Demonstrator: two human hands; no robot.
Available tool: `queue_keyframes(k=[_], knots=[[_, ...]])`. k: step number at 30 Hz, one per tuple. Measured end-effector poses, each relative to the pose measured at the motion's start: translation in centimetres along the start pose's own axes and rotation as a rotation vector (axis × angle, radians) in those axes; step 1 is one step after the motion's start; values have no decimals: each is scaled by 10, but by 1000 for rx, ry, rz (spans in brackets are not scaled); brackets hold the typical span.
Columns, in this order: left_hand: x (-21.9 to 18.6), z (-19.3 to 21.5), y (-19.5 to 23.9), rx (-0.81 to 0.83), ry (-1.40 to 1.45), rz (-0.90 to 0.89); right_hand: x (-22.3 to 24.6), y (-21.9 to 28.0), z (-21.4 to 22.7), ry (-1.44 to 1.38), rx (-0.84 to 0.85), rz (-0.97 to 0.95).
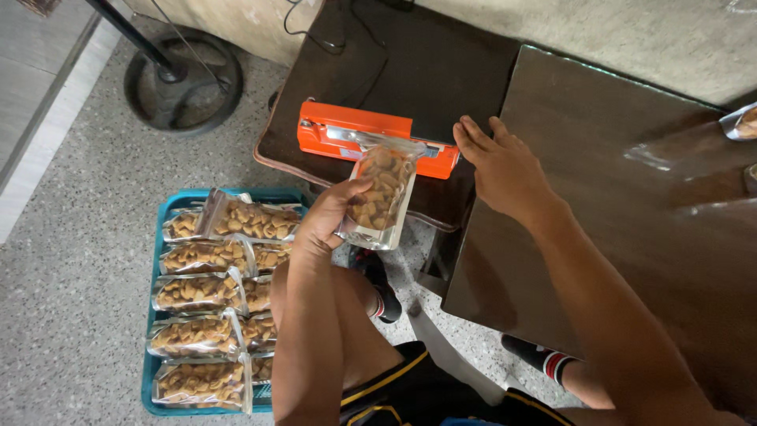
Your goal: The person picks up clear plastic bags filled with snack items from a basket, aligns the top edge of each bag in a heat sealer, and presses down the handle to seal them before placing them on a table.
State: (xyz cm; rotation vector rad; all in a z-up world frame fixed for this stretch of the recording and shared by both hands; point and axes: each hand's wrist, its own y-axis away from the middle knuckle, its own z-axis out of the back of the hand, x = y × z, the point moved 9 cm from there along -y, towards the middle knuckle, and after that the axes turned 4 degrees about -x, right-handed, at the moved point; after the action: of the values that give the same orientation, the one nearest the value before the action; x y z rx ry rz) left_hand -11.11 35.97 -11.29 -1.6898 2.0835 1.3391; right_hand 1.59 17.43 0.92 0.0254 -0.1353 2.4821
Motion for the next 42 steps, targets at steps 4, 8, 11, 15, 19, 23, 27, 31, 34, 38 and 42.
queue_keyframes(k=[4,8,11,15,19,23,27,31,34,38,42], knots=[[1,6,-1,-8,-38,-14,-1,0,-6,-7,32,-37],[-3,12,-2,-25,-141,-73,-2,-2,-9,-3,70,-59],[-1,12,0,-51,-109,-15,-4,-1,-9,-10,96,-72],[-1,11,4,-92,-56,-3,-3,-3,-9,-2,122,-81],[-1,16,1,-97,-98,-29,-4,-2,-10,-27,150,-117],[3,24,-2,-145,-91,-17,-4,-3,-12,-24,157,-115],[6,27,-7,-136,-91,-22,-7,-3,-14,-15,177,-125],[6,24,-8,-103,-124,-32,-7,-3,-14,-21,179,-117],[2,17,-3,-119,-196,-66,-3,-6,-6,5,147,-64],[4,-18,26,58,-167,-40,1,-3,32,-159,21,-27],[8,-45,54,168,-316,-135,4,19,82,-400,-106,-3]])
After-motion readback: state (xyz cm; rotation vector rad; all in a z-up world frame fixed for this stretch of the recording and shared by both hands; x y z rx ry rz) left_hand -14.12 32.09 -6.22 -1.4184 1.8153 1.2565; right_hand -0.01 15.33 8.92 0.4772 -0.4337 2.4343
